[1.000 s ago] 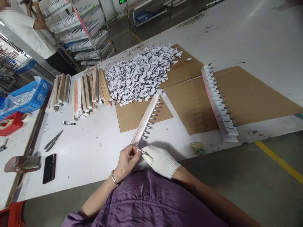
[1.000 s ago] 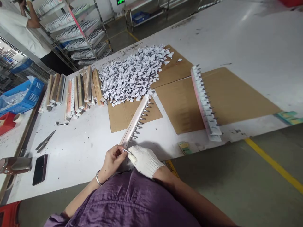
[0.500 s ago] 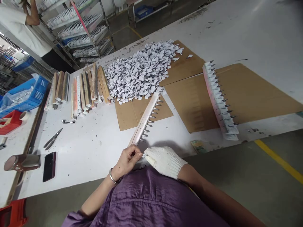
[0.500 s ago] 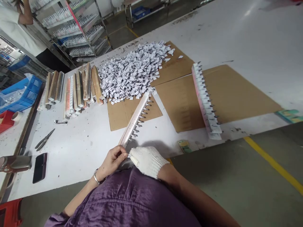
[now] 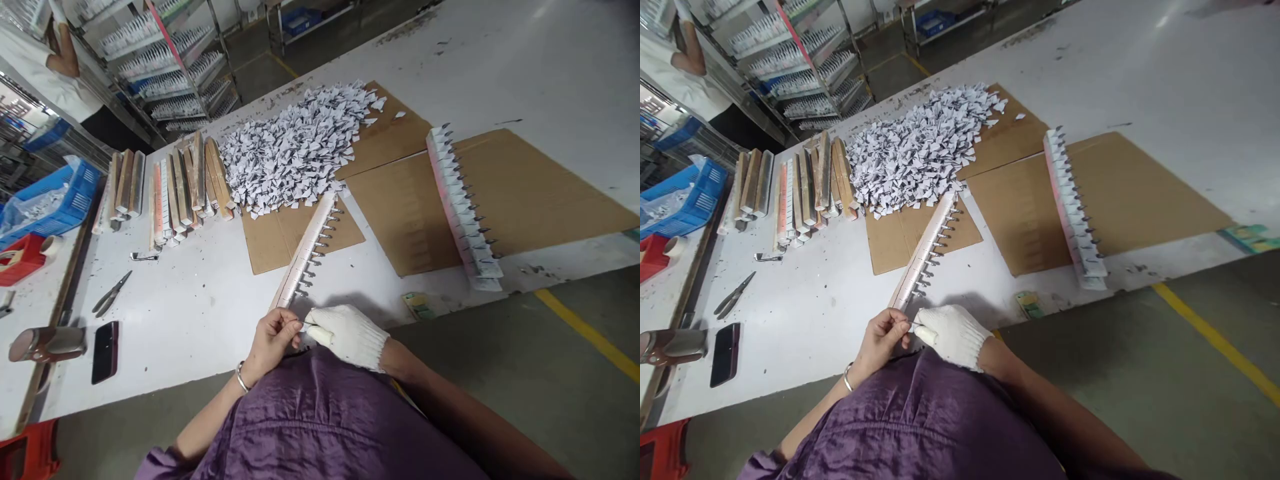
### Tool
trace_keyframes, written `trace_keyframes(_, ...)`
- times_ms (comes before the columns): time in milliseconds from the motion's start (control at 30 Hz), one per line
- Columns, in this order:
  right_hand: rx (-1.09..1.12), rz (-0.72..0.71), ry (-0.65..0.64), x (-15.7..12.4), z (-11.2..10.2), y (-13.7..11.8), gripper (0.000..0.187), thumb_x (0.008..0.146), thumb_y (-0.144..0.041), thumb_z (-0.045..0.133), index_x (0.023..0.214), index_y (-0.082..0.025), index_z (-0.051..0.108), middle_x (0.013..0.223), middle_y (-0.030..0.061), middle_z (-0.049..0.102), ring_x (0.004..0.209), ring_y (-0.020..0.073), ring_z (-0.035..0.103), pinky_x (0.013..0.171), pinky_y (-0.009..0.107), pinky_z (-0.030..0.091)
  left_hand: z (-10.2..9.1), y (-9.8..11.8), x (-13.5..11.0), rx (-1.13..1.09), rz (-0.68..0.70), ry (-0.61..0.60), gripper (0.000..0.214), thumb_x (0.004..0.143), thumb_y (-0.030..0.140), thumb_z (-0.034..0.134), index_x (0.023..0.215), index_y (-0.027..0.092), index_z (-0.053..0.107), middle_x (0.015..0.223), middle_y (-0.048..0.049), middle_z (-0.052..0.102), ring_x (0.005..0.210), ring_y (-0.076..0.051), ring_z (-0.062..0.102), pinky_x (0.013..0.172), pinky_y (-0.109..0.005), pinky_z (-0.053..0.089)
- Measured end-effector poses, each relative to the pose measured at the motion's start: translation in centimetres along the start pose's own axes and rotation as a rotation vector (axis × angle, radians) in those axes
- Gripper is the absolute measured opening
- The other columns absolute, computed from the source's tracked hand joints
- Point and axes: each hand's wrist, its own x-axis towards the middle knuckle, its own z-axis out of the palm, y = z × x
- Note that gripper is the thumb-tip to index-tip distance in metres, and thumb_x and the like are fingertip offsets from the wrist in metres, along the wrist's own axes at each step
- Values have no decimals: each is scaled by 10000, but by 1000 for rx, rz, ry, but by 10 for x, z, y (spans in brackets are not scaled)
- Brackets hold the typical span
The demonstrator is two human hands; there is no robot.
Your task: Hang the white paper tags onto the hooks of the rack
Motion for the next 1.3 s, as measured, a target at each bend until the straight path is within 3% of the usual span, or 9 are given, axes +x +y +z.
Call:
trace_keyframes(133, -90, 50, -31, 5, 18, 3, 304, 1023, -342, 418, 928, -186, 661, 911, 66, 753, 783, 197, 662, 647, 337, 257, 0, -7, -5, 442, 183, 93, 310, 976, 492, 541, 877, 211, 624, 710, -8, 629, 633, -145, 561, 614, -268, 441)
trace_keyframes(233, -88, 64, -59, 10, 28, 6, 319, 1026, -354, 404, 939, -187, 662, 935, 79, 764, 816, 211, 688, 643, 336, 275, -6, -15, -5, 547, 196, 36, 260, 1007, 437, 488, 936, 226, 622, 696, 8, 628, 619, -145, 573, 632, -266, 446)
trace_keyframes(300, -90, 86, -64, 16, 32, 9, 337, 1030, -361, 386, 961, -196, 672, 969, 82, 767, 852, 219, 701, 655, 327, 313, -13, -18, 0, 607, 175, 71, 242, 1014, 425, 478, 1024, 232, 622, 711, 11, 636, 614, -151, 581, 634, -270, 452)
trace_keyframes(367, -118, 171, -52, 25, 37, 13, 365, 1036, -372, 360, 991, -202, 680, 1003, 90, 766, 873, 232, 712, 662, 320, 354, -23, -20, 9, 716, 193, 183, 277, 980, 446, 547, 1139, 227, 607, 793, -9, 648, 682, -176, 602, 671, -290, 472)
trace_keyframes(433, -176, 265, -44, 35, 43, 16, 361, 1029, -376, 368, 1027, -192, 678, 1013, 104, 764, 869, 254, 722, 647, 319, 386, -32, -22, 21, 840, 248, 263, 466, 876, 477, 693, 1233, 204, 566, 929, -46, 637, 819, -220, 616, 754, -335, 504)
trace_keyframes(533, -273, 308, -6, 46, 55, 19, 295, 1001, -334, 425, 1075, -173, 661, 983, 109, 758, 848, 278, 728, 625, 324, 425, -40, -26, 36, 960, 279, 209, 585, 748, 438, 806, 1210, 182, 555, 1026, -66, 582, 932, -254, 592, 843, -395, 521)
trace_keyframes(667, -347, 266, 24, 49, 61, 14, 277, 988, -232, 412, 1094, -146, 654, 990, 138, 749, 854, 275, 731, 662, 326, 477, -42, -31, 42, 979, 249, 157, 358, 807, 331, 721, 1106, 198, 576, 931, -26, 537, 862, -225, 570, 823, -380, 519)
trace_keyframes(900, -407, 225, -37, 51, 52, 3, 329, 979, -178, 367, 1075, -105, 672, 977, 187, 737, 884, 324, 734, 684, 376, 521, -44, -35, 42, 976, 284, 151, 359, 827, 333, 694, 1137, 193, 580, 934, -38, 544, 865, -235, 566, 803, -376, 515)
trace_keyframes(1300, -404, 208, -42, 64, 59, 7, 293, 999, -207, 391, 1086, -147, 664, 976, 178, 740, 892, 274, 727, 727, 330, 510, -45, -41, 44, 987, 284, 128, 271, 839, 307, 645, 1067, 182, 571, 959, -57, 548, 866, -232, 564, 814, -378, 523)
